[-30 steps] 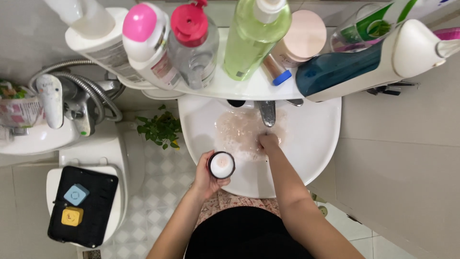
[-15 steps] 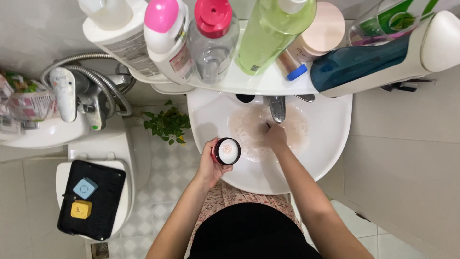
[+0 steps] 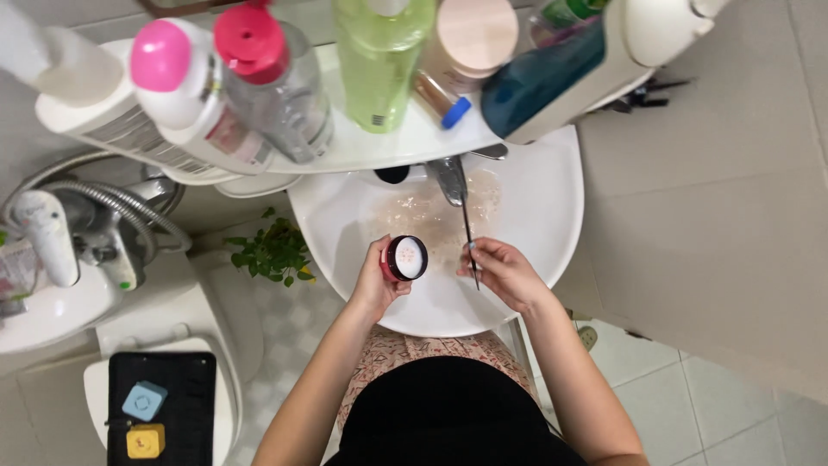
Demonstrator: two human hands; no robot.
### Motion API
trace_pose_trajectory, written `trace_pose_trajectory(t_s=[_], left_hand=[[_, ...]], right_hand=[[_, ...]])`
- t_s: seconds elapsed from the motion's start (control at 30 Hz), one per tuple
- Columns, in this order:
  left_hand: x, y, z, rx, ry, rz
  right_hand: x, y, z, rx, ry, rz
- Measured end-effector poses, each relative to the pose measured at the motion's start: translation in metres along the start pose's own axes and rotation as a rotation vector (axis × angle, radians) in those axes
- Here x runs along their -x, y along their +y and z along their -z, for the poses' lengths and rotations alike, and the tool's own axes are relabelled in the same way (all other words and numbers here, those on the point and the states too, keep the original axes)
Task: The person cleans makeup brushes at a bathroom sink. They first dip individual brushes into a small container of white cleaning solution, then rinse them under running water. Later, they gather a large pile of brushes in the sink and scrub them together with soap and water.
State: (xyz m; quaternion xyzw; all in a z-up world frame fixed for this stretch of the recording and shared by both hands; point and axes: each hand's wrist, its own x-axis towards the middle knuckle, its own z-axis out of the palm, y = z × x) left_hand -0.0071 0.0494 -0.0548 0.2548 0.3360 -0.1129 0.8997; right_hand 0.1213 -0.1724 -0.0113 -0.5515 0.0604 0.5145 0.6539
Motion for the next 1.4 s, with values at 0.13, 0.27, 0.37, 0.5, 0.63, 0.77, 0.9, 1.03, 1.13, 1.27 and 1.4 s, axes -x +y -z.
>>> trace_pose_trajectory(t_s=[0.13,0.27,0.37,0.5,0.63,0.77,0.9,1.03,1.13,1.27,1.4], left_hand=[[-0.004,-0.008,-0.016,-0.062,-0.009,0.063],[0.007,-0.006,-0.035,-0.026,-0.119,0.101],[0.018,-0.002,-0.045,0.016,-0.193,0.124],[0.034,0.007,-0.054,0.051,-0.203,0.141],[0.038,0.006,-0.052,0.076,-0.212,0.117],[0.042,0.006,-0.051,0.070,-0.224,0.099],[0.046,0.010,-0.053,0.040,-0.212,0.101],[0.048,0.014,-0.053,0.045,-0.204,0.093],[0.047,0.014,-0.052,-0.031,-0.169,0.098],[0.047,0.016,-0.054,0.006,-0.190,0.090],[0.046,0.019,-0.056,0.044,-0.188,0.115]], right_hand=[[0.012,0.009,0.001,-0.024,0.031,0.296],[0.031,0.005,-0.017,0.011,0.107,0.556],[0.049,-0.003,-0.039,0.167,0.182,0.679],[0.066,-0.010,-0.064,0.486,0.193,0.874],[0.078,-0.022,-0.088,0.962,0.277,1.106],[0.081,-0.026,-0.101,1.107,0.237,1.168],[0.074,-0.020,-0.101,1.161,0.132,1.293],[0.078,-0.028,-0.110,1.219,0.162,1.324],[0.079,-0.032,-0.115,1.196,0.140,1.316],[0.078,-0.033,-0.116,1.252,0.148,1.322],[0.081,-0.037,-0.119,1.230,0.108,1.300]])
